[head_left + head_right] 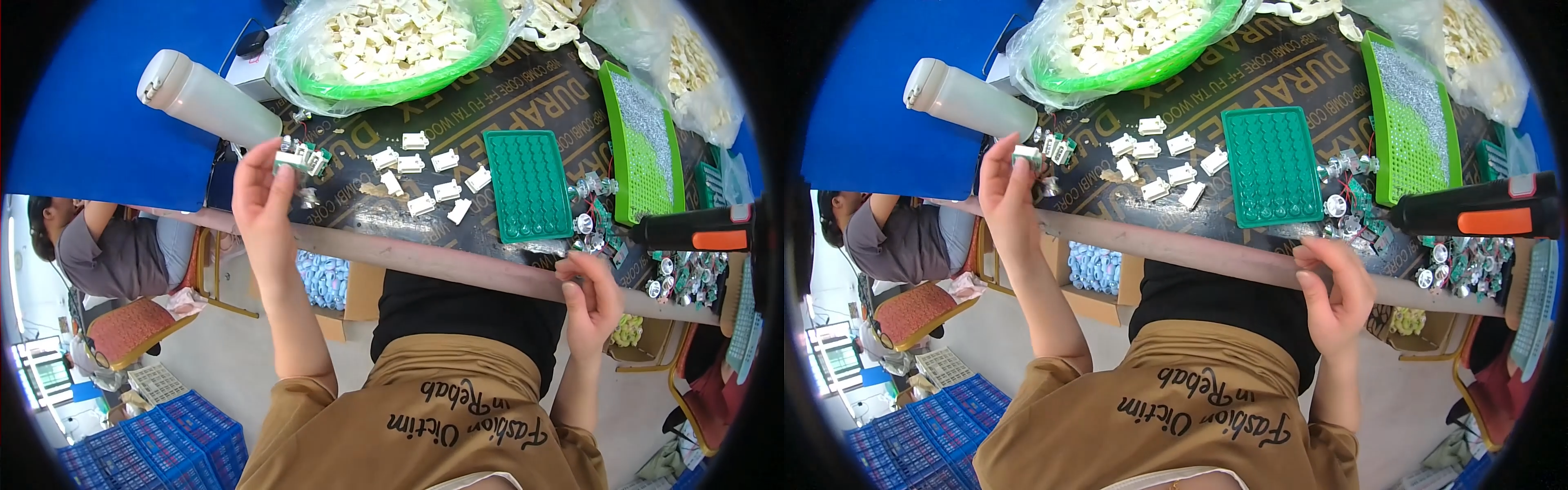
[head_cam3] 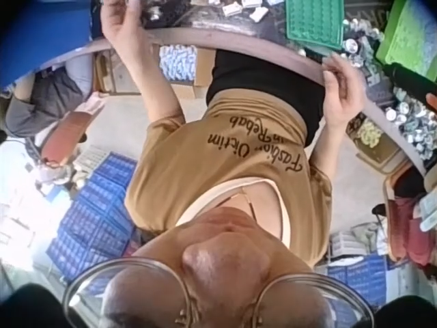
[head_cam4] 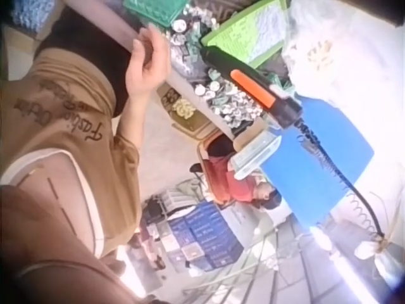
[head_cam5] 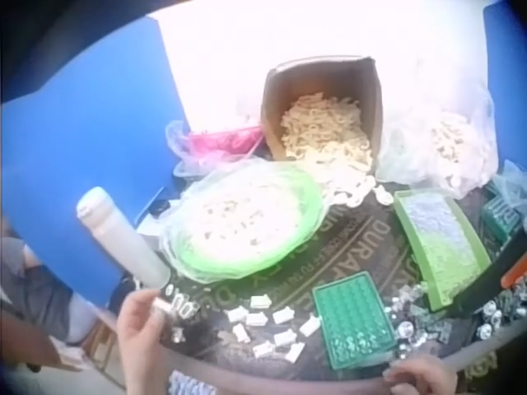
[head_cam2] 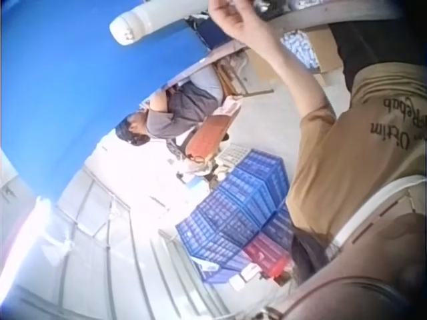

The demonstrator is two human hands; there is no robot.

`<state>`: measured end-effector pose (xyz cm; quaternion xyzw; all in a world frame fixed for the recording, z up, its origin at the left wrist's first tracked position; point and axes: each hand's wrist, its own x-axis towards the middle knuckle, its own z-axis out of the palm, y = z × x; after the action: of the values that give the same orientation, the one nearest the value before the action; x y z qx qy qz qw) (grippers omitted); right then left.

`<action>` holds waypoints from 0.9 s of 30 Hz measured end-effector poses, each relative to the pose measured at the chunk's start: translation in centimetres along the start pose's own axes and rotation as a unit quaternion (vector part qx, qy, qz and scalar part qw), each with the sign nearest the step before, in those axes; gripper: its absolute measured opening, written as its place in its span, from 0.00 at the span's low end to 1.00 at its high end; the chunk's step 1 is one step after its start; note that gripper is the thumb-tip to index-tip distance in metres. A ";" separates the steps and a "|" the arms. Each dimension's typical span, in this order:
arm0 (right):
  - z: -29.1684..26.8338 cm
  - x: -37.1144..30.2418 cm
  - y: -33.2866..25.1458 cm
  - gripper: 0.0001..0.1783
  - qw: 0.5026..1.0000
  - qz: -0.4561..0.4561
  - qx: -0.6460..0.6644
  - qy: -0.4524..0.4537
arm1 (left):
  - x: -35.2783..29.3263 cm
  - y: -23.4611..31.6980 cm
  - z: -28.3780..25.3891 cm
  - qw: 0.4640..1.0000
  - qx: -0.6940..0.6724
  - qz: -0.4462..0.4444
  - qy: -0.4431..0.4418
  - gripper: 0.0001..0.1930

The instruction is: Assembling small electronic LED components into white plastic housings and testing the light functionality.

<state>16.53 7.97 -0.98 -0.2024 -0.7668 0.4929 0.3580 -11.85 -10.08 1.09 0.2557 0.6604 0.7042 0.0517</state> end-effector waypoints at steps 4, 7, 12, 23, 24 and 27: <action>0.1 0.2 -0.6 0.12 0.999 -0.014 -0.038 -0.014 | 2.6 -1.3 -1.0 0.993 0.122 -0.003 0.005 0.10; 0.1 0.4 -0.7 0.11 0.998 -0.019 -0.052 -0.009 | 4.0 -2.5 -1.2 0.957 0.285 0.056 0.014 0.09; -0.9 0.4 -0.6 0.10 0.991 -0.064 -0.121 0.005 | 3.0 -1.9 0.2 0.868 0.434 0.239 0.039 0.10; -5.7 -1.0 -0.2 0.07 0.953 -0.035 -0.277 0.114 | -4.8 1.1 9.0 0.870 0.338 0.270 -0.235 0.08; -5.7 -1.3 0.0 0.07 0.953 -0.033 -0.277 0.116 | -4.7 0.7 9.3 0.874 0.342 0.256 -0.232 0.11; -5.1 -1.7 0.4 0.06 0.955 -0.051 -0.283 0.076 | -4.6 0.5 9.2 0.866 0.396 0.242 -0.188 0.15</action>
<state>21.50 10.13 -0.63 -0.2926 -0.8548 0.2197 0.3680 -3.76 -3.71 0.22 0.5336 0.7789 0.3131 -0.1028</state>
